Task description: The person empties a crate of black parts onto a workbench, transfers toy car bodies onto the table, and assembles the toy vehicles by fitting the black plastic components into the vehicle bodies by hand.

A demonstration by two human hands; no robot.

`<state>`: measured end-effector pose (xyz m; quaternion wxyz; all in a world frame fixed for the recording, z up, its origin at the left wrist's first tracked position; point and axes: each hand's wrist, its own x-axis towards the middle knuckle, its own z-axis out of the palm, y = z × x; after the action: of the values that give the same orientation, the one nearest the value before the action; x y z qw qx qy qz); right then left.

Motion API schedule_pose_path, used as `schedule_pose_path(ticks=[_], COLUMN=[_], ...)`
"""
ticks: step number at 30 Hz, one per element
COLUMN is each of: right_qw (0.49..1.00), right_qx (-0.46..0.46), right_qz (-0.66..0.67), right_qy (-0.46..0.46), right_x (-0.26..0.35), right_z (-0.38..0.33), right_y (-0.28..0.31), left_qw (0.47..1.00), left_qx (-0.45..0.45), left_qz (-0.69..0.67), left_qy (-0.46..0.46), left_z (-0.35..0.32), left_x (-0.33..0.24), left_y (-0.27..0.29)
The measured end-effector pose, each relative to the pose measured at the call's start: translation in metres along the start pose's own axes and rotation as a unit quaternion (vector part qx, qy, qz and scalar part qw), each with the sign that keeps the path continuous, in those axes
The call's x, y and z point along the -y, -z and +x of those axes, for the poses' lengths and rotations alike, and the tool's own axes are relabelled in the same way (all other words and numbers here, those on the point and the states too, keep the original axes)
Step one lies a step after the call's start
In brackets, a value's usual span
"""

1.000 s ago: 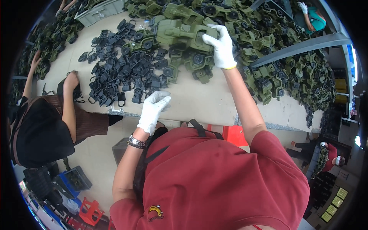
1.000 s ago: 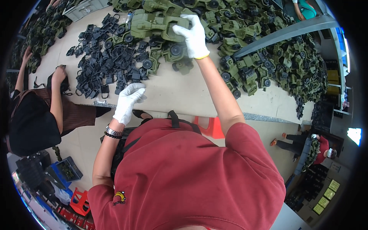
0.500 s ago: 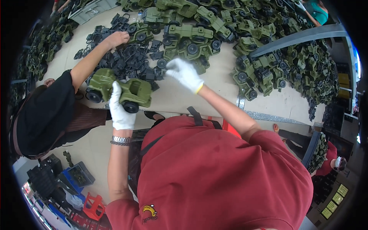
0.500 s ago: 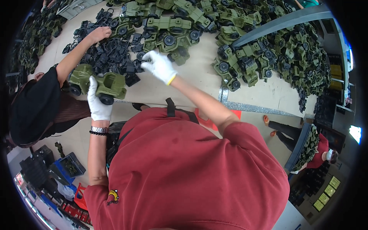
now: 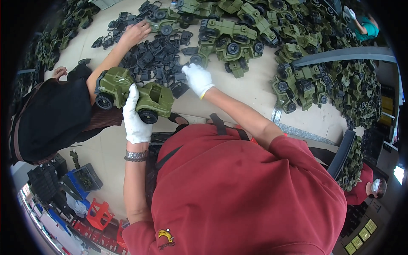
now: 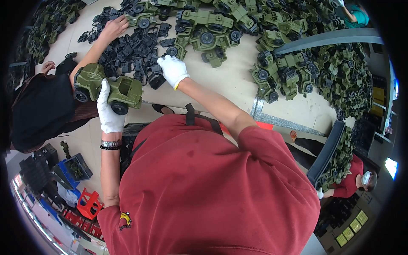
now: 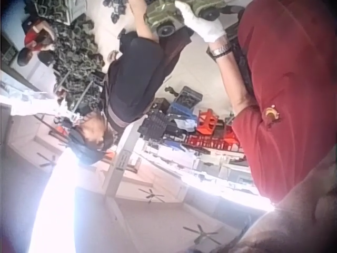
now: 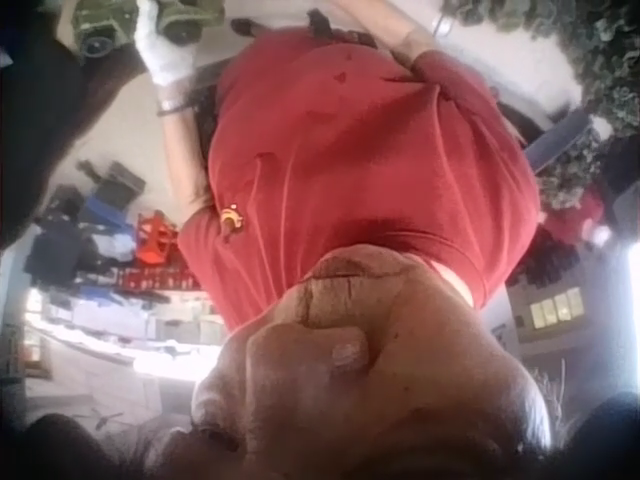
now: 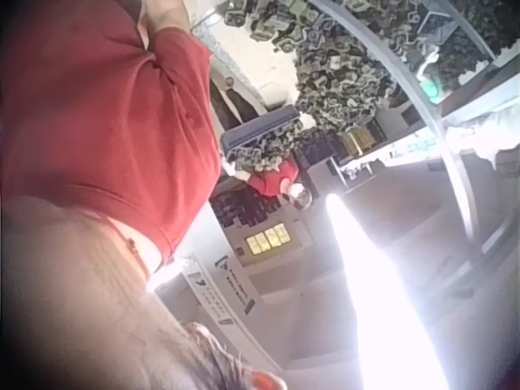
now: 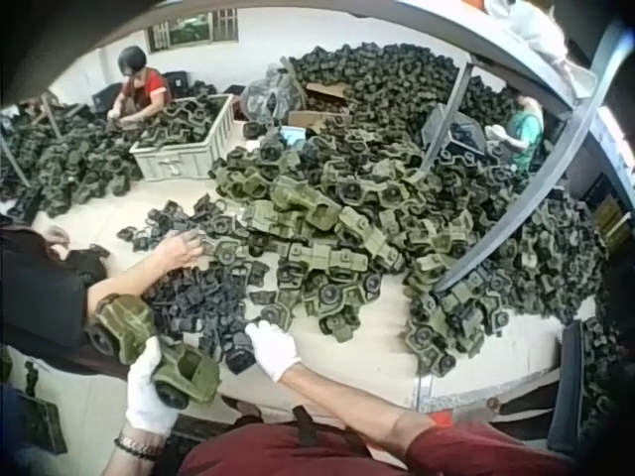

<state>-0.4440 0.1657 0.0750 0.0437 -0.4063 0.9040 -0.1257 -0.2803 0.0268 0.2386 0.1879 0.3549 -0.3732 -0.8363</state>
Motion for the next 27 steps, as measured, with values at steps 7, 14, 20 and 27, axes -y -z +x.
schedule_pose_path(ticks=[7,14,20,27], right_qw=[0.888,0.804,0.956,0.985], right_qx=[-0.132,-0.092,0.132,-0.038], right_qz=[0.426,0.552,0.237,0.018], right_qy=[-0.114,-0.201,-0.108,-0.170], right_x=[-0.016,-0.072,-0.137,-0.077], right_z=[-0.021,-0.074,-0.102,-0.141], right_y=[0.029,0.026,0.021,0.025], left_qw=[1.000,0.998,0.994,0.992], left_qx=[0.012,0.029,0.023,0.032], left_qz=[-0.015,-0.013,0.021,0.050], left_qy=[0.023,0.063,0.108,0.107], left_z=[0.003,0.010,0.007,0.005], left_x=[0.003,0.018,0.031,0.040], left_y=[0.003,0.003,-0.009,-0.023])
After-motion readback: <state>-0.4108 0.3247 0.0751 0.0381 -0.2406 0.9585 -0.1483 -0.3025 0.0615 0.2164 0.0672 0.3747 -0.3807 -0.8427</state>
